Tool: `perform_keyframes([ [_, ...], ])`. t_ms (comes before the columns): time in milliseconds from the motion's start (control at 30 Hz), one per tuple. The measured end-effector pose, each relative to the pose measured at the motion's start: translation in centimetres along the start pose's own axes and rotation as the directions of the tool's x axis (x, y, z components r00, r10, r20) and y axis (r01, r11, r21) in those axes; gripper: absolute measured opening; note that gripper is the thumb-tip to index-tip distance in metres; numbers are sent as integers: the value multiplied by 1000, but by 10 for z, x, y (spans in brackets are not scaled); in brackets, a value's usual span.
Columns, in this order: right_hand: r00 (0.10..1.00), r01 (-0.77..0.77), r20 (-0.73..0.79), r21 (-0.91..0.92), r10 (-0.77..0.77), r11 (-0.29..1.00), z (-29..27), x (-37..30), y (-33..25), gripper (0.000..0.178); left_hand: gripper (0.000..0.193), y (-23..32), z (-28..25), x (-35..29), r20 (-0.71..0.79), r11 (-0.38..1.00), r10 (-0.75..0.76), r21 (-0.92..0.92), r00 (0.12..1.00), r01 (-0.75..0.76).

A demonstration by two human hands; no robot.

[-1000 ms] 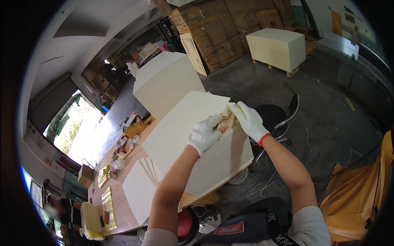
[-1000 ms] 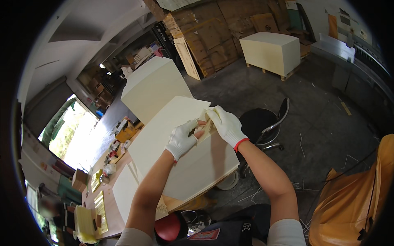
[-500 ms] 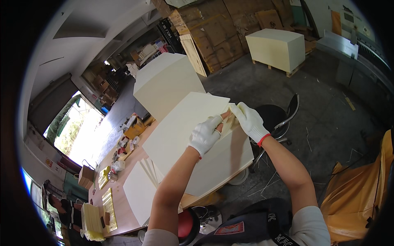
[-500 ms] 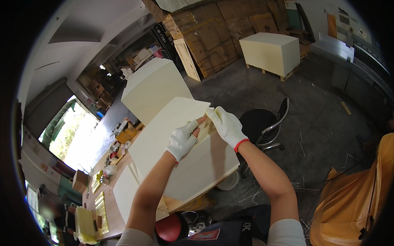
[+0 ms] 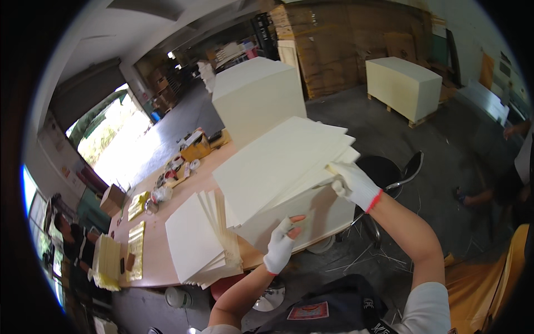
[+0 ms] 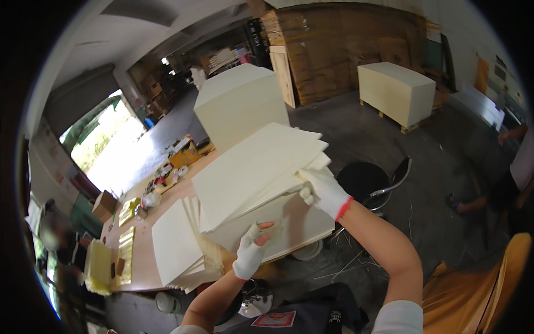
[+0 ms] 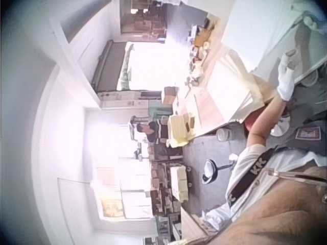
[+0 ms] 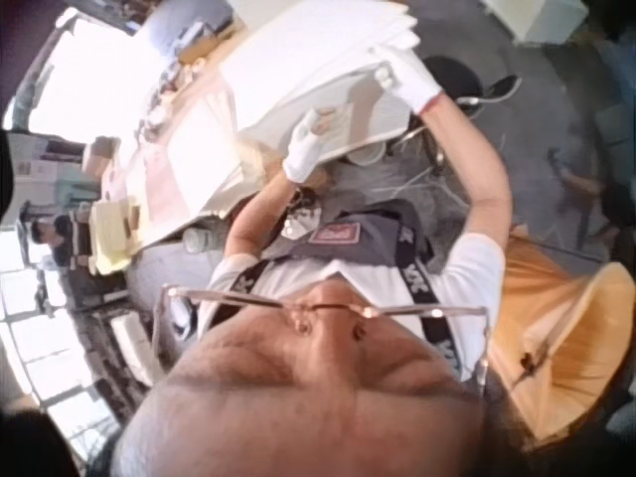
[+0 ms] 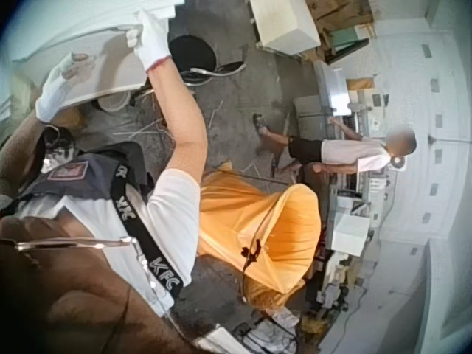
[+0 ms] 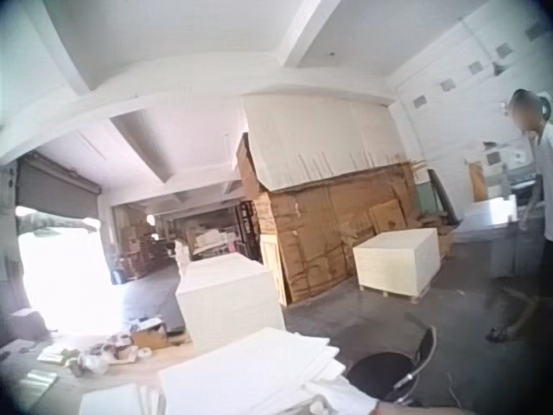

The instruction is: The person stacks white paper sheets on a table, repeatedly picking up a small batch, aligning the edges, and placing them back down. The person then picks up a yellow envelope and places it on the table.

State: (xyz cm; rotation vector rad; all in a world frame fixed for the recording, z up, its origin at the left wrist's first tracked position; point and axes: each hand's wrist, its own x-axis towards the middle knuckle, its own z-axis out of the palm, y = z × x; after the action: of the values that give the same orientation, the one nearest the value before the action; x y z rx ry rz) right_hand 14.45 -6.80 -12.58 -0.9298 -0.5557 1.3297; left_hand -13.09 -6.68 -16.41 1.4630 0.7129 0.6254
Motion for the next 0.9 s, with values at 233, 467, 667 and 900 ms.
perform_keyframes([
  [233, 1000, -27, -1, -246, 27, 969, -31, -102, -26, 24, 49, 9, -48, -59, -116, 346, -217, -938, 969, -35],
  [467, 992, 27, -101, -453, -82, 891, -66, -109, -40, 37, 46, 26, -50, -86, -184, 812, -212, -580, 960, 68],
  [667, 990, -45, 125, -170, 67, 984, 40, -72, -7, 49, 61, -22, -92, -144, -533, 663, -151, -679, 832, -315],
  [900, 852, -151, 444, -301, 278, 942, 80, -86, 26, 52, 46, -34, -163, -149, -817, 591, 165, -366, 553, -718],
])
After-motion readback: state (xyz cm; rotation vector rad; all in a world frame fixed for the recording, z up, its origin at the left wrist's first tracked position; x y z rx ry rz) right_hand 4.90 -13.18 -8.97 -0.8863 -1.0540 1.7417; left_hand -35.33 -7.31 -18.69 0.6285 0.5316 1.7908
